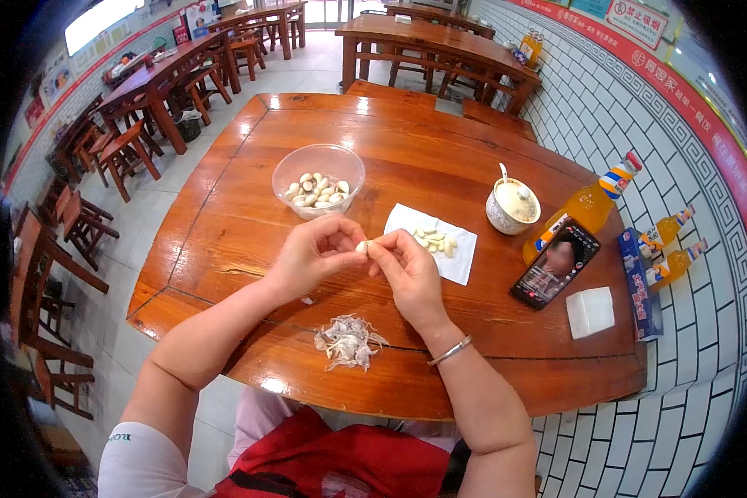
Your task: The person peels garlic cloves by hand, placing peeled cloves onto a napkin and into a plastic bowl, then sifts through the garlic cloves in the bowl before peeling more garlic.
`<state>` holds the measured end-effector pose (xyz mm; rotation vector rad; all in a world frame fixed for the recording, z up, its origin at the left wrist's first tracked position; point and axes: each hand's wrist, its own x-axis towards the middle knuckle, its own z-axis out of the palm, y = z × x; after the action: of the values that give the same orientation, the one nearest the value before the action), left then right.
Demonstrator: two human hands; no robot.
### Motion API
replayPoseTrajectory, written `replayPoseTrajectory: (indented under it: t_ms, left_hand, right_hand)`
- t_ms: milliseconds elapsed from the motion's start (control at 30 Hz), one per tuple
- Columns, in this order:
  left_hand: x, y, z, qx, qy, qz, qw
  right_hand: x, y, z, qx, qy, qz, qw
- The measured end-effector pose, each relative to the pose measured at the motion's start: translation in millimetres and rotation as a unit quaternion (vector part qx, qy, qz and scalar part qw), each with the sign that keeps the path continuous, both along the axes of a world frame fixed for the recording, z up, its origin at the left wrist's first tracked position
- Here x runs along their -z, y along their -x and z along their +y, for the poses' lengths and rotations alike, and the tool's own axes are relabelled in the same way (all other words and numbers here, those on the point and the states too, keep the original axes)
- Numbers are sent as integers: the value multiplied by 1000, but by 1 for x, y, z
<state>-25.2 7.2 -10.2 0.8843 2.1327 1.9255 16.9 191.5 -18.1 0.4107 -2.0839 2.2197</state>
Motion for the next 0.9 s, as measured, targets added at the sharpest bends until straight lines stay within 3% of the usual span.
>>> replayPoseTrajectory:
  t_ms: [33,100,200,733,833,900]
  left_hand:
    - [1,-1,1,0,0,0,1000]
    - [1,-3,2,-47,58,153,985]
    - [-7,-8,4,-47,44,211,975]
    - [-1,-12,5,-61,81,246,964]
    - [0,-11,6,-80,81,272,956]
    - [-1,-9,5,-166,81,329,926]
  right_hand:
    - [1,-1,-1,11,-27,18,999]
    - [3,0,-1,21,-52,36,998]
    - [5,1,-4,33,-44,53,997]
    - [5,-3,-6,32,-61,45,997]
    - [4,-4,-7,39,-72,58,995]
    - [4,-4,-7,46,-75,69,994]
